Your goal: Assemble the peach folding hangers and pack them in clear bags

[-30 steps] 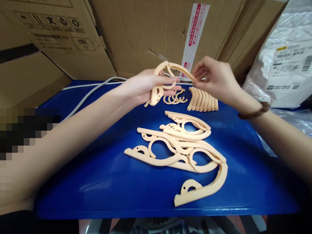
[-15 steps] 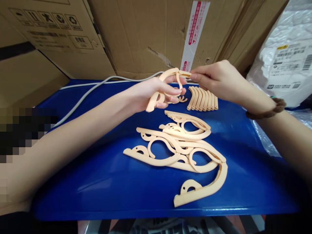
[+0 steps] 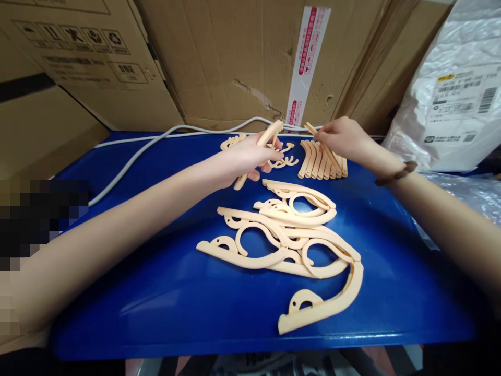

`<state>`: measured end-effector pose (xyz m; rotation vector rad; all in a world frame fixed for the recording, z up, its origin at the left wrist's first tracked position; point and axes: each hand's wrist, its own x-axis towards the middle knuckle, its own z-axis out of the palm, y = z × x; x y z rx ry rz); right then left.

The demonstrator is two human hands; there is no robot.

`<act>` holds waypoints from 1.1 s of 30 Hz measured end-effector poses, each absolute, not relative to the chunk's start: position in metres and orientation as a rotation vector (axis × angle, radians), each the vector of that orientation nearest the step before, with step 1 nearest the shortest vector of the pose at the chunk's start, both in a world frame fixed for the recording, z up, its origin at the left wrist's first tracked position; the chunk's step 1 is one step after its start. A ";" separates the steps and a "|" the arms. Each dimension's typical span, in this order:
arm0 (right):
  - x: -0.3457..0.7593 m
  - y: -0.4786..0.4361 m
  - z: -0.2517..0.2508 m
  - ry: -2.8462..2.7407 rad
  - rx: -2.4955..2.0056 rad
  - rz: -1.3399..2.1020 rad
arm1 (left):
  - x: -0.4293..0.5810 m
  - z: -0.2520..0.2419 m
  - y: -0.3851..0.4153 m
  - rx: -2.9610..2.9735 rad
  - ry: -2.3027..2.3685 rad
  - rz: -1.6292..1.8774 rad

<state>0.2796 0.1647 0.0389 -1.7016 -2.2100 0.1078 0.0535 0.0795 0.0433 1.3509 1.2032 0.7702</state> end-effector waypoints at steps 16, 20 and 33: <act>0.267 0.155 0.017 -2.226 -1.704 -0.131 | 0.056 0.037 0.077 1.430 1.177 0.772; 0.265 0.155 0.015 -2.241 -1.730 -0.162 | 0.057 0.040 0.074 1.443 1.182 0.749; 0.259 0.150 0.021 -2.177 -1.838 -0.148 | 0.057 0.039 0.074 1.421 1.197 0.736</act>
